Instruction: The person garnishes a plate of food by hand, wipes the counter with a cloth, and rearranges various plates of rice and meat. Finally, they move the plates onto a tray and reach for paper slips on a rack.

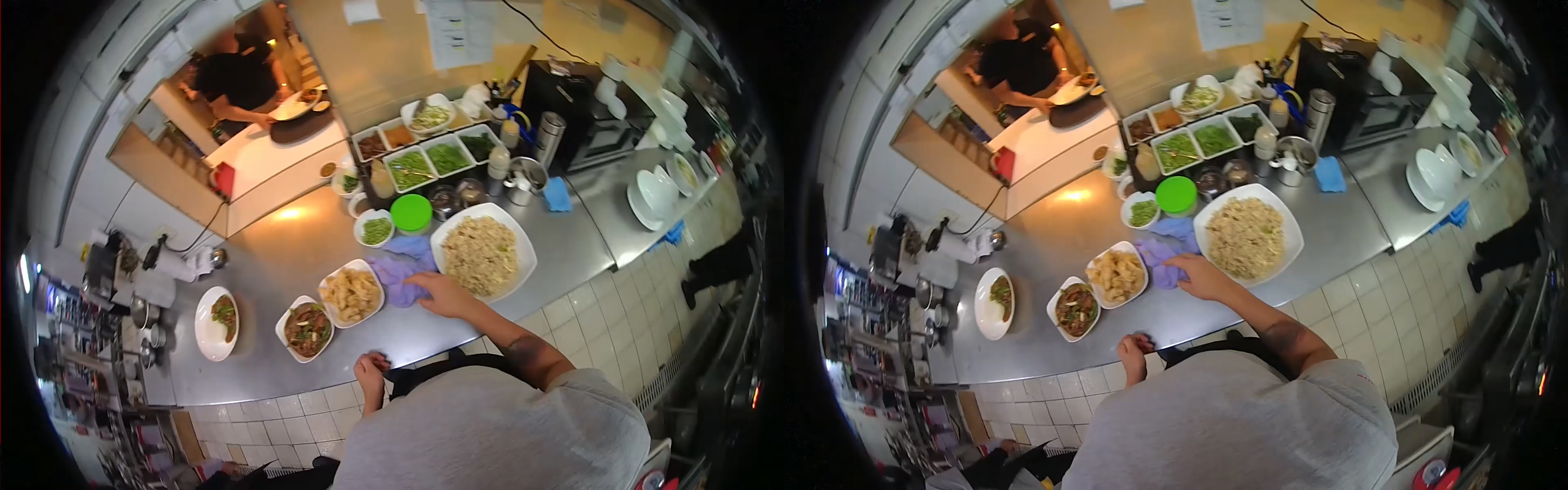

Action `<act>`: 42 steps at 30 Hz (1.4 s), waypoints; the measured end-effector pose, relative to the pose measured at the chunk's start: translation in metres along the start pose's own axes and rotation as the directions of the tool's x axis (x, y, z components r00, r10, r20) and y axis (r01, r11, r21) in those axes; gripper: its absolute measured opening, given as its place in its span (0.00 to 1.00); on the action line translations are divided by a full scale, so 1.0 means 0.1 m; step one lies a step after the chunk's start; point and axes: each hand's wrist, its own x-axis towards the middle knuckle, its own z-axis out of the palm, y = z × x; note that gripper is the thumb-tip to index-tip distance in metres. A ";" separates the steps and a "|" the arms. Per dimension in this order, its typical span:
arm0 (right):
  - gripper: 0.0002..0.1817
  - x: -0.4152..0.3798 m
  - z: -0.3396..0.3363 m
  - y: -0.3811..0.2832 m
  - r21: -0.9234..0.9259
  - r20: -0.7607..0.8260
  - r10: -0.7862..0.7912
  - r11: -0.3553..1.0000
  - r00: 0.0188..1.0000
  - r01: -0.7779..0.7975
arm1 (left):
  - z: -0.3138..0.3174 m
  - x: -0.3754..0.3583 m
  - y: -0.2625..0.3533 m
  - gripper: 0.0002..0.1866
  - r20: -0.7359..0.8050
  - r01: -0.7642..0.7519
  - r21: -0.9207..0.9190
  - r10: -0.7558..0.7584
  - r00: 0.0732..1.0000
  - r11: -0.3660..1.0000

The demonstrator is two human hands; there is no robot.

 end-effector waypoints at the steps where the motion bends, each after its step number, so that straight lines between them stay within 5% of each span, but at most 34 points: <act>1: 0.18 -0.06 -0.18 0.01 0.014 -0.096 0.002 1.000 0.995 -0.001 | 0.04 0.03 -0.01 0.20 0.053 0.007 -0.003 -0.007 0.999 1.000; 2: 0.17 -0.10 -0.35 0.01 0.030 -0.186 -0.002 1.000 0.982 0.008 | 0.06 0.05 -0.01 0.19 0.098 0.013 -0.009 -0.012 0.995 1.000; 4: 0.13 -0.28 -0.75 0.11 0.048 -0.445 0.292 0.952 0.847 -0.303 | 0.11 0.06 -0.02 0.13 0.203 0.059 -0.104 -0.037 0.979 0.993; 6: 0.13 -0.49 -1.10 0.35 -0.071 -0.640 0.338 0.868 0.690 -0.491 | 0.33 0.02 0.26 0.13 0.250 0.171 -0.067 -0.149 0.957 0.983; 8: 0.13 -0.68 -1.28 0.72 -0.258 -0.710 0.262 0.768 0.654 -0.587 | 0.47 0.13 0.28 0.12 0.402 0.134 -0.004 -0.121 0.908 0.991; 12: 0.19 -0.58 -1.24 0.87 -0.466 -0.669 0.169 0.663 0.724 -0.585 | 1.00 0.50 0.36 0.14 0.485 0.063 0.124 -0.116 0.867 0.990; 14: 0.21 -0.39 -1.05 0.76 -0.581 -0.591 0.180 0.581 0.786 -0.570 | 1.26 0.87 0.20 0.16 0.465 -0.190 0.242 0.058 0.883 0.952; 17: 0.25 -0.31 -0.81 0.89 -0.759 -0.473 0.060 0.478 0.879 -0.442 | 1.52 1.02 0.47 0.20 0.471 -0.342 0.219 0.208 0.857 0.914; 21: 0.26 -0.24 -0.81 0.75 -0.686 -0.480 0.122 0.565 0.869 -0.459 | 1.41 0.95 0.66 0.22 0.562 -0.371 0.255 0.175 0.808 0.893; 26: 0.24 -0.17 -1.45 0.67 -0.353 -0.627 0.066 0.864 0.777 -0.359 | 0.94 0.49 0.26 0.21 0.577 -0.094 0.034 0.057 0.815 0.995; 27: 0.19 -0.10 -1.68 0.59 -0.380 -0.708 -0.014 0.850 0.707 -0.364 | 0.75 0.40 0.19 0.24 0.567 -0.162 0.117 0.068 0.821 0.980; 29: 0.15 0.01 -2.10 0.64 -0.197 -0.846 0.071 0.879 0.528 -0.435 | 0.43 0.15 0.06 0.30 0.420 -0.124 0.083 0.079 0.904 0.989; 30: 0.13 0.11 -2.27 0.70 -0.095 -0.892 0.120 0.893 0.435 -0.440 | 0.29 0.01 0.07 0.32 0.342 -0.076 -0.052 0.090 0.936 0.996; 32: 0.11 0.25 -2.57 1.18 -0.260 -0.862 0.027 0.833 0.506 -0.489 | 0.02 -0.22 -0.01 0.32 0.164 -0.019 -0.095 0.034 0.986 0.995; 34: 0.16 0.40 -2.69 1.66 -0.283 -0.657 0.377 0.680 0.653 -0.677 | -0.23 -0.32 -0.13 0.31 0.065 0.011 -0.167 -0.001 0.998 0.986; 36: 0.21 0.52 -2.71 1.91 -0.408 -0.392 0.612 0.553 0.687 -0.726 | -0.43 -0.41 -0.32 0.29 -0.015 0.006 -0.189 -0.009 1.000 0.982; 38: 0.22 0.67 -2.58 2.13 -0.629 -0.205 0.670 0.468 0.713 -0.621 | -0.43 -0.43 -0.29 0.23 -0.119 0.067 -0.129 -0.083 0.989 0.989; 39: 0.16 0.58 -2.57 2.81 -0.928 -0.004 0.565 0.306 0.825 -0.214 | -0.40 -0.44 -0.21 0.19 -0.107 0.071 -0.162 -0.089 0.990 0.984; 40: 0.13 0.51 -2.58 2.99 -0.923 -0.039 0.453 0.324 0.891 -0.205 | -0.40 -0.41 -0.27 0.14 -0.120 0.110 -0.220 -0.139 0.983 0.969; 41: 0.13 0.59 -2.57 2.93 -0.732 -0.231 0.576 0.429 0.784 -0.530 | -0.36 -0.41 -0.14 0.12 -0.114 0.084 -0.160 -0.103 0.988 0.984; 42: 0.14 0.62 -2.65 3.16 -0.848 -0.151 0.535 0.363 0.831 -0.388 | -0.34 -0.40 -0.11 0.12 -0.107 0.011 -0.196 -0.033 0.994 0.981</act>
